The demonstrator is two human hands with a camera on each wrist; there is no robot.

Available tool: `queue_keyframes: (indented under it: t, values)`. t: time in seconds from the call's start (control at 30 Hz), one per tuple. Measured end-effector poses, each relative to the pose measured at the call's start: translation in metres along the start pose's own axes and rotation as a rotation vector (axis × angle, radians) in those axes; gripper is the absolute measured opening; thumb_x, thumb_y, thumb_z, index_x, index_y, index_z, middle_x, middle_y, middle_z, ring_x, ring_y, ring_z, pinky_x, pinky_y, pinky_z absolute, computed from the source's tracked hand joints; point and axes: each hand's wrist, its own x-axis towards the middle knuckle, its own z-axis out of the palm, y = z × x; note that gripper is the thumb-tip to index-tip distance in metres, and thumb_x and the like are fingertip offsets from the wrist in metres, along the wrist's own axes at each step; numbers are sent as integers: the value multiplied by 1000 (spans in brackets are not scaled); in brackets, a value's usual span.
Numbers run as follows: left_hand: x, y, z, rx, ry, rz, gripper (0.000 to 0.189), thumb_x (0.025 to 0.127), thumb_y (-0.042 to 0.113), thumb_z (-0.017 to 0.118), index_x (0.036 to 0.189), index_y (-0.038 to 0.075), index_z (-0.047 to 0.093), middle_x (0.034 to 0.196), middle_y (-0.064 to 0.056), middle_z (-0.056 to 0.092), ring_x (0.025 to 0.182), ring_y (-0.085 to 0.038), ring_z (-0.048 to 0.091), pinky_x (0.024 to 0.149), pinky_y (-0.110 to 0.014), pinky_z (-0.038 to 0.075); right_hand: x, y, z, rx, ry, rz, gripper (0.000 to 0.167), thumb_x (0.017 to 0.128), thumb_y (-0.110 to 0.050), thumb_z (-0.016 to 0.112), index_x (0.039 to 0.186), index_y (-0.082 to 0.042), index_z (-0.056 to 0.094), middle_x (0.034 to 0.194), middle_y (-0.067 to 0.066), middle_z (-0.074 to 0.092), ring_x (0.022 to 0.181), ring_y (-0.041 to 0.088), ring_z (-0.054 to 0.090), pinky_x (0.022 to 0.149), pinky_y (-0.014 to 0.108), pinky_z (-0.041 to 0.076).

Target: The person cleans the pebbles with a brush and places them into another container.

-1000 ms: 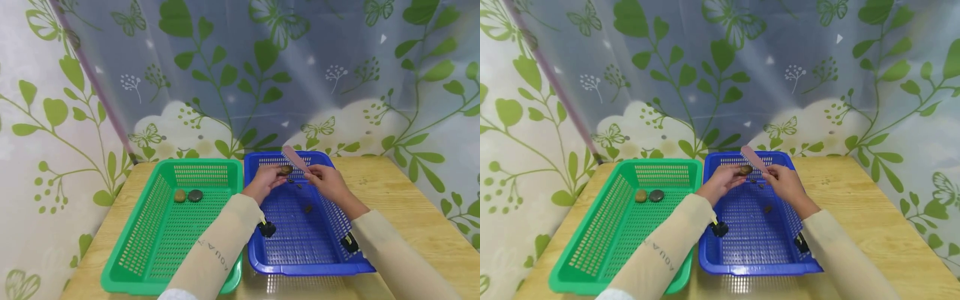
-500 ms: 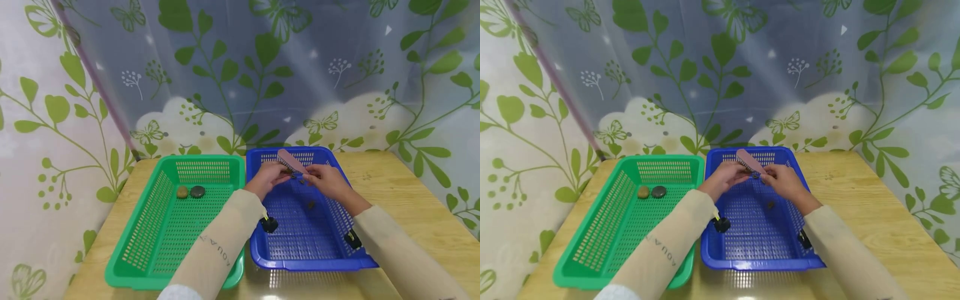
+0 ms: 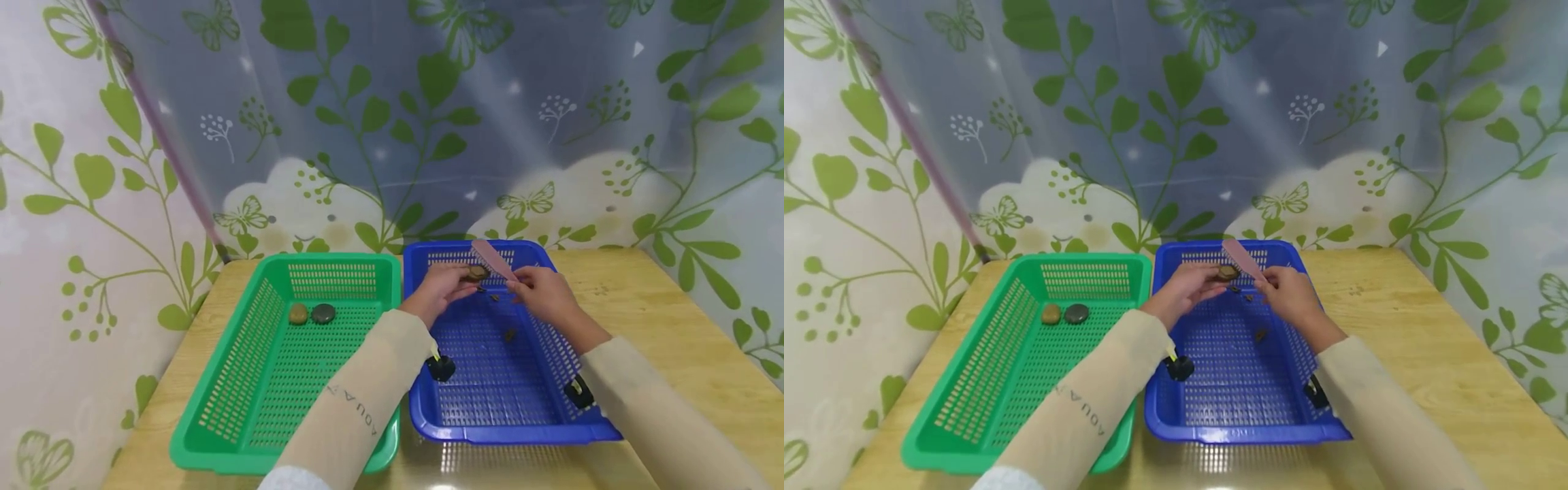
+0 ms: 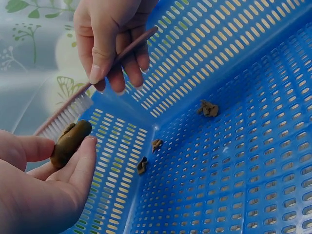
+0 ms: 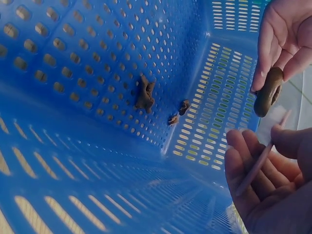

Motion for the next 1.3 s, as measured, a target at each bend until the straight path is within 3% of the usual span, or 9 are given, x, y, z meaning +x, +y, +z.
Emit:
queue_keyframes:
  t: [0.2,0.47,0.6,0.83,1.0,1.13,1.2,1.3]
  values:
    - [0,2,0,-18,-19,11,31,100,3,49,129,-5,57,118,-23,65,113,-36,60,93,-39,51,0,-3,-1,30,37,-26,40,101,-17,54,127,13,54,104,26,69,85,33,70,74,47,54]
    - [0,-5,4,3,18,6,26,96,0,53,118,-6,65,111,-22,68,102,-31,67,90,-37,53,-5,-2,2,62,-26,-113,36,101,-19,55,123,9,58,102,23,70,86,34,69,72,45,54]
    - [0,-4,5,-7,12,17,24,94,0,55,114,-7,66,109,-23,68,107,-35,64,87,-36,54,-3,-1,3,79,-50,-138,33,100,-21,56,122,4,61,98,18,72,85,31,68,70,42,53]
    - [-1,-1,3,-7,19,5,25,95,0,54,118,-6,64,112,-23,67,111,-37,62,89,-37,53,-2,-3,3,101,-78,-151,33,100,-22,57,121,2,63,96,15,73,85,29,69,68,39,53]
    - [1,0,5,34,-5,21,28,96,-2,53,122,-5,63,112,-23,67,101,-31,68,92,-38,51,-2,-2,1,105,-81,-139,33,99,-18,57,122,4,61,101,18,72,84,29,70,69,40,55]
    - [2,0,5,56,14,32,27,96,-2,53,121,-3,65,108,-22,69,77,-21,68,84,-33,56,-1,-2,0,115,-85,-113,34,99,-18,57,124,6,60,105,22,70,83,29,70,70,40,56]
    - [2,-1,4,79,24,39,27,96,-1,53,120,-2,65,107,-21,70,68,-15,63,73,-26,57,0,-2,0,101,-82,-99,35,100,-19,57,123,7,59,104,22,70,83,29,70,69,40,55]
    - [1,-3,2,107,33,45,28,97,0,52,122,-1,65,107,-20,70,62,-9,58,56,-17,49,0,-1,2,77,-74,-69,36,100,-19,57,122,8,59,102,22,70,80,27,70,68,39,55]
